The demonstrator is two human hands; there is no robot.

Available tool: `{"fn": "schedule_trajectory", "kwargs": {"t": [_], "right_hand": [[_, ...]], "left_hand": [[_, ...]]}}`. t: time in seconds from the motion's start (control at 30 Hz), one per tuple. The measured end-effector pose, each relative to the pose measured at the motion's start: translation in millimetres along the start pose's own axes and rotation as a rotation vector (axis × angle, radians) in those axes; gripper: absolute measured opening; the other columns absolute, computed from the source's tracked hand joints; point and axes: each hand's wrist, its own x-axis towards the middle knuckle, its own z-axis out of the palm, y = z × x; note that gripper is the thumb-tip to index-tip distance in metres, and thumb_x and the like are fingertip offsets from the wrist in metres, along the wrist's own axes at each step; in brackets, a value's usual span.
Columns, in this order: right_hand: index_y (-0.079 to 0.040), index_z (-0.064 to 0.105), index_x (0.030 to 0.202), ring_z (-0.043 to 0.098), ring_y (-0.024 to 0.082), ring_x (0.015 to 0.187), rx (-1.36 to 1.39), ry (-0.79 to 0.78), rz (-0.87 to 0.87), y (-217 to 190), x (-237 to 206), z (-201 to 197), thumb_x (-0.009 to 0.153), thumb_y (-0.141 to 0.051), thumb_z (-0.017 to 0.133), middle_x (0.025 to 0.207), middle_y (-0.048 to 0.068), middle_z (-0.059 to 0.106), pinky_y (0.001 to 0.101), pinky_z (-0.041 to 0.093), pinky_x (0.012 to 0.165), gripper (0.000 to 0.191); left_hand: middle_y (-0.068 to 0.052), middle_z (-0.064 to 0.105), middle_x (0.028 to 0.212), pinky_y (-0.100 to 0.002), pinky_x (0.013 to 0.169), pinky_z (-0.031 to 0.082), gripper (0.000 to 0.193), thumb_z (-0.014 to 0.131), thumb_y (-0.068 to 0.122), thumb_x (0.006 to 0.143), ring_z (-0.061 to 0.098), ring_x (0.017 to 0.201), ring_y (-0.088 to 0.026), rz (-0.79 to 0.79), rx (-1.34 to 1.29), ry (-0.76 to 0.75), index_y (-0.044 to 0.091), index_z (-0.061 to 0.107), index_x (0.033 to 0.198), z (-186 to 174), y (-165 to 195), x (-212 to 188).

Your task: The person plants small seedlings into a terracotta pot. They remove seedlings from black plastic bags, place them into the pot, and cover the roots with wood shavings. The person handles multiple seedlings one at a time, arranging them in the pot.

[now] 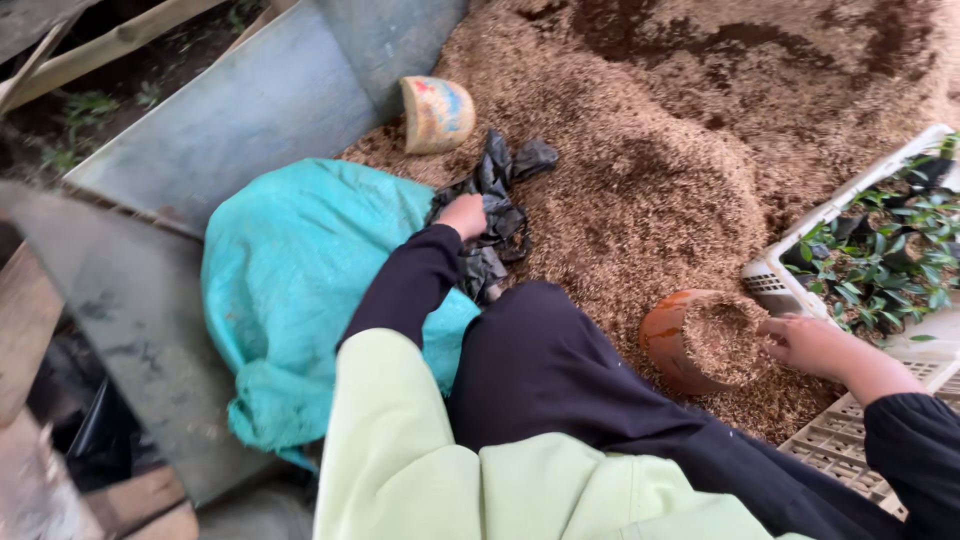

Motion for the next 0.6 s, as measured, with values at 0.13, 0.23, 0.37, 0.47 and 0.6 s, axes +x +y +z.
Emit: {"fn": "schedule_trajectory", "kwargs": {"t": [0.13, 0.23, 0.37, 0.47, 0.6], "right_hand": [[-0.025, 0.066, 0.129, 0.072, 0.026, 0.115, 0.122, 0.001, 0.064, 15, -23, 15, 0.093, -0.040, 0.064, 0.121, 0.007, 0.075, 0.0399, 0.055, 0.105, 0.039], [-0.026, 0.067, 0.129, 0.072, 0.024, 0.113, 0.160, -0.086, 0.102, 8, -43, 26, 0.092, -0.038, 0.066, 0.122, 0.004, 0.073, 0.0392, 0.055, 0.104, 0.039], [-0.027, 0.064, 0.133, 0.071, 0.026, 0.113, 0.172, -0.210, 0.106, -8, -50, 34, 0.092, -0.036, 0.067, 0.125, 0.004, 0.068, 0.0407, 0.056, 0.102, 0.042], [-0.025, 0.062, 0.135, 0.069, 0.028, 0.113, 0.219, -0.169, 0.034, -19, -42, 25, 0.092, -0.036, 0.067, 0.127, 0.006, 0.065, 0.0423, 0.055, 0.101, 0.045], [-0.019, 0.068, 0.126, 0.068, 0.031, 0.110, 0.293, 0.072, -0.186, -45, -31, -23, 0.090, -0.035, 0.068, 0.115, 0.011, 0.070, 0.0440, 0.054, 0.097, 0.039]], "left_hand": [[-0.022, 0.061, 0.126, -0.055, 0.086, 0.045, 0.051, 0.062, 0.016, 0.087, 0.061, 0.115, -0.041, -0.175, 0.042, 0.261, 0.002, 0.050, 0.135, 36, 16, 31], [-0.019, 0.068, 0.112, -0.052, 0.089, 0.047, 0.037, 0.069, 0.015, 0.092, 0.067, 0.102, -0.039, -0.207, -0.100, 0.421, 0.002, 0.054, 0.123, 70, 21, 23], [-0.015, 0.071, 0.102, -0.043, 0.085, 0.051, 0.035, 0.081, 0.020, 0.087, 0.068, 0.097, -0.034, -0.289, -0.542, 0.527, 0.005, 0.057, 0.108, 85, 28, 21], [-0.011, 0.069, 0.097, -0.037, 0.079, 0.052, 0.034, 0.084, 0.021, 0.088, 0.066, 0.088, -0.025, -0.194, -0.791, 0.449, 0.004, 0.058, 0.103, 74, 32, 37], [-0.006, 0.065, 0.101, -0.032, 0.075, 0.051, 0.036, 0.083, 0.015, 0.088, 0.060, 0.087, -0.015, 0.228, -0.942, 0.469, 0.005, 0.056, 0.111, 42, 75, 61]]}}
